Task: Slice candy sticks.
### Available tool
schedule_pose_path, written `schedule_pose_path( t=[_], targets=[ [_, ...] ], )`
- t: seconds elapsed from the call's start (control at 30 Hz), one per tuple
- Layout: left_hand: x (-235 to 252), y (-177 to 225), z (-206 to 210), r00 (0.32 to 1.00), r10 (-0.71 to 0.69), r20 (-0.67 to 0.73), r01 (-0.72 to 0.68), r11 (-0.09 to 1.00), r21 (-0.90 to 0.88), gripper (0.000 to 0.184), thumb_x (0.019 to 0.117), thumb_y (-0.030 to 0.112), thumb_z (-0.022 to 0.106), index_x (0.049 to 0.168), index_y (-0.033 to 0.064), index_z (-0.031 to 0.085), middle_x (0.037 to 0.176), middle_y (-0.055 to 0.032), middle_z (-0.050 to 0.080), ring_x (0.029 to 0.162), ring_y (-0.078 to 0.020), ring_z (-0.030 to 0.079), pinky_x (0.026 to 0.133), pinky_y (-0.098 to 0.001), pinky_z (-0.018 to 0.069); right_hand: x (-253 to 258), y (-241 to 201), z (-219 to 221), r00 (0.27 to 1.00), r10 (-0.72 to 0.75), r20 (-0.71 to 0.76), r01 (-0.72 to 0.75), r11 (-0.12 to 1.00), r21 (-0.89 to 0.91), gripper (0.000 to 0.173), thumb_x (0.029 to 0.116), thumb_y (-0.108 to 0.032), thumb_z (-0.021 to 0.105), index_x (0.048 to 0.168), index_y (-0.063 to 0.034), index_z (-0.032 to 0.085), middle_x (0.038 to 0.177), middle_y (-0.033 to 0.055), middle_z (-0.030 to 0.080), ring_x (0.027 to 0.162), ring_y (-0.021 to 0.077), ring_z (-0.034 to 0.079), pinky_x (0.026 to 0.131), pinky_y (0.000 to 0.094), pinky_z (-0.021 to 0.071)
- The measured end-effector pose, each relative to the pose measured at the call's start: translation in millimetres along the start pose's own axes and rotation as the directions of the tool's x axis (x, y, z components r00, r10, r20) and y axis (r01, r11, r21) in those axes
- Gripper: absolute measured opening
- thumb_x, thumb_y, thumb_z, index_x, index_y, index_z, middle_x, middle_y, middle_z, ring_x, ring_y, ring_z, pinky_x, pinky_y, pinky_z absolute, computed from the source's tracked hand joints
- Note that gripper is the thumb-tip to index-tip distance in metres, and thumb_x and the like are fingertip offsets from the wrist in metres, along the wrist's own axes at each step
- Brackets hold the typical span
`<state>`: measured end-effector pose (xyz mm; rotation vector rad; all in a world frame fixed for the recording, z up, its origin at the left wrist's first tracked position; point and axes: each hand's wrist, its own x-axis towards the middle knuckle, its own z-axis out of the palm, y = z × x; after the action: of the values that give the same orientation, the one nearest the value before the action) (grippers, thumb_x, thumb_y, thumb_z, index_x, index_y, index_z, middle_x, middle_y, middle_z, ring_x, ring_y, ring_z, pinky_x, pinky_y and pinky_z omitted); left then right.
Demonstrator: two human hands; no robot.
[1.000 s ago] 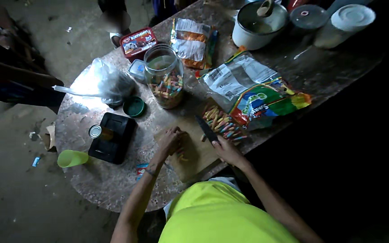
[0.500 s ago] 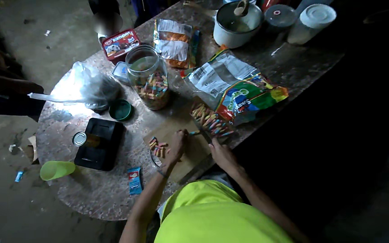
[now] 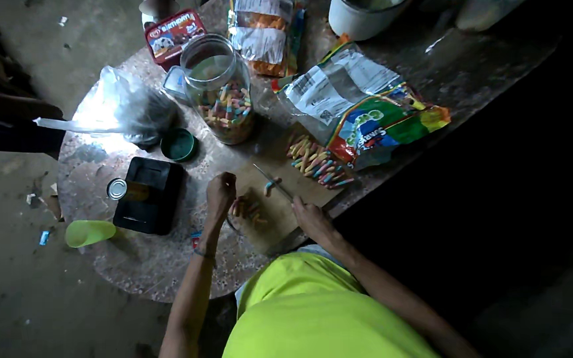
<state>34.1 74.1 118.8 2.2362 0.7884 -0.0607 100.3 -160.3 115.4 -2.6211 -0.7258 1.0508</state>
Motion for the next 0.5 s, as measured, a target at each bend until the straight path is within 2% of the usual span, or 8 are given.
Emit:
schedule_pose_path(
  t=[0.13,0.23,0.3,0.4,0.43,0.5],
  targets=[
    [0.8,16.8,-3.3,1.000,0.024,0.014,-0.025,1.000,0.012,0.029,0.1083,0.023,0.052,0.115,-0.0017,0.066,0.099,-0.0241,0.068,0.087,-0.0394,0.067,0.079,-0.0575,0.0539,3.1,1.5,3.5,1.000,-0.014,-0.013,0.014,1.000,-0.001,0.043,0.1142,-0.026,0.031,0.144,-0.0001,0.048,0.107,0.0293,0.069,0.103,0.0476,0.069,0.089,0.0578,0.0536],
    [32.0,20.2,18.6,0.990,0.123,-0.067,-0.118,0.990,0.074,0.034,0.1094,0.025,0.049,0.114,-0.0035,0.067,0.102,-0.0265,0.069,0.095,-0.0437,0.068,0.084,-0.0612,0.0537,2.2,-1.5,-0.1,1.000,-0.006,0.006,0.006,1.000,-0.010,0.043,0.1142,-0.025,0.032,0.146,-0.0013,0.047,0.108,0.0285,0.069,0.104,0.0463,0.069,0.090,0.0572,0.0535],
    [49.4,29.5,30.1,0.988,0.130,-0.084,-0.122,0.988,0.099,0.034,0.1093,0.025,0.048,0.114,-0.0038,0.065,0.105,-0.0267,0.068,0.098,-0.0437,0.067,0.085,-0.0599,0.0543,3.8,-2.4,-0.6,0.999,0.002,0.033,-0.001,1.000,-0.025,0.042,0.1144,-0.025,0.031,0.146,-0.0012,0.045,0.109,0.0286,0.069,0.106,0.0463,0.069,0.091,0.0569,0.0532],
    [82.0,63.5,40.9,0.997,-0.069,-0.044,0.074,0.986,0.148,0.033,0.1052,0.024,0.053,0.118,-0.0024,0.069,0.122,-0.0248,0.067,0.118,-0.0408,0.064,0.100,-0.0576,0.0494,4.6,-5.7,-1.7,0.998,0.032,0.050,-0.030,0.999,-0.042,0.043,0.1142,-0.022,0.030,0.151,-0.0034,0.043,0.110,0.0276,0.069,0.107,0.0455,0.068,0.092,0.0563,0.0522],
    [89.0,72.0,47.3,0.993,-0.116,-0.035,0.121,0.977,0.177,0.035,0.1056,0.026,0.050,0.119,-0.0011,0.069,0.126,-0.0238,0.067,0.123,-0.0397,0.062,0.103,-0.0568,0.0477,4.5,-8.5,-2.9,0.997,0.053,0.064,-0.050,0.998,-0.047,0.043,0.1142,-0.022,0.030,0.152,-0.0041,0.042,0.111,0.0272,0.069,0.109,0.0447,0.068,0.094,0.0556,0.0518],
    [96.8,80.3,62.3,0.987,-0.156,-0.027,0.157,0.953,0.258,0.040,0.1061,0.032,0.046,0.117,0.0018,0.070,0.124,-0.0221,0.068,0.123,-0.0390,0.062,0.101,-0.0582,0.0477,5.0,-13.2,-2.4,0.995,0.083,0.061,-0.080,0.995,-0.052,0.043,0.1140,-0.021,0.031,0.151,-0.0045,0.043,0.112,0.0265,0.070,0.110,0.0440,0.068,0.095,0.0557,0.0517]
  ],
)
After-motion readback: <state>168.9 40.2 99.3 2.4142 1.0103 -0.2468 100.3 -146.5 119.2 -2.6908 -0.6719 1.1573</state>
